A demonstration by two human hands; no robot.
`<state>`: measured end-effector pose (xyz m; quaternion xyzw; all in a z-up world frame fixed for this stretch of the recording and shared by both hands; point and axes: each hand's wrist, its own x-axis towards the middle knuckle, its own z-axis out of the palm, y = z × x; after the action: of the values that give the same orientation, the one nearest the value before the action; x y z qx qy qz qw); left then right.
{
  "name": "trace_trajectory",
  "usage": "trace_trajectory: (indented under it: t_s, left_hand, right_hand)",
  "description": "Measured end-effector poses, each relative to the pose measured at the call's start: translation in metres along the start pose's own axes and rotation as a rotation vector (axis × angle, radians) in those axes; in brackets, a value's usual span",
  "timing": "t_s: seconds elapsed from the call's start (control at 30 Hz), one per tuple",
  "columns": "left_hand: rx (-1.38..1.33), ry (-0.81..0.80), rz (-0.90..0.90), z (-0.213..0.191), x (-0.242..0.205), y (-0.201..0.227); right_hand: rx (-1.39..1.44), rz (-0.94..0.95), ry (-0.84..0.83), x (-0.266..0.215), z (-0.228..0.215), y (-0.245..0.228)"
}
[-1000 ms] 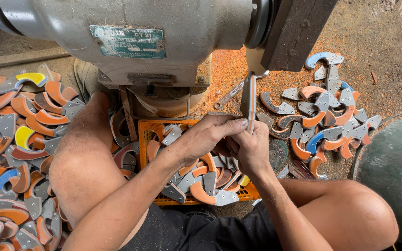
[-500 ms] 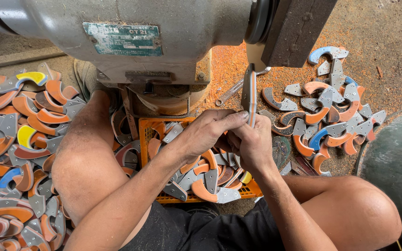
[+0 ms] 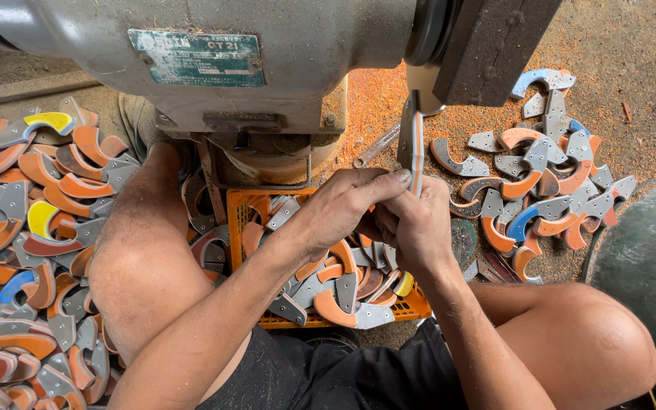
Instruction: The person sits on the floor and uses a bench grinder to smooth the edges of multiple climbing holds. They pick up each hold from a crate, press it against the spinning wheel, and place it back down, repeating the process for several items.
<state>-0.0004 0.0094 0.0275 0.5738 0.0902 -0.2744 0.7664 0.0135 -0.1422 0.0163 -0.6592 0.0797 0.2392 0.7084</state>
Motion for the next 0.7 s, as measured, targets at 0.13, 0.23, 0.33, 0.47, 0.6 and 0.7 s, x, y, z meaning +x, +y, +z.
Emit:
trace_trajectory:
  t_s: [0.13, 0.23, 0.33, 0.47, 0.6, 0.7]
  left_hand:
    - [-0.012, 0.003, 0.013, -0.001, 0.002, 0.002]
    - [-0.017, 0.000, 0.036, -0.001, 0.003, 0.001]
    - [-0.008, 0.016, 0.037, 0.000, 0.005, 0.001]
    - [-0.004, 0.030, 0.032, -0.002, 0.006, 0.003]
    - [-0.024, 0.042, 0.025, -0.002, 0.009, 0.003]
    - [-0.063, 0.044, 0.025, -0.002, 0.011, 0.003]
  right_hand:
    - [0.026, 0.002, -0.003, 0.002, 0.002, -0.004]
    - [0.044, 0.003, -0.011, 0.003, 0.003, -0.006]
    - [0.057, 0.000, -0.017, 0.004, 0.005, -0.008]
    - [0.053, -0.001, -0.032, 0.006, 0.005, -0.012]
    - [0.054, 0.004, -0.018, 0.009, 0.005, -0.012]
    - [0.031, 0.019, -0.016, 0.012, 0.005, -0.013]
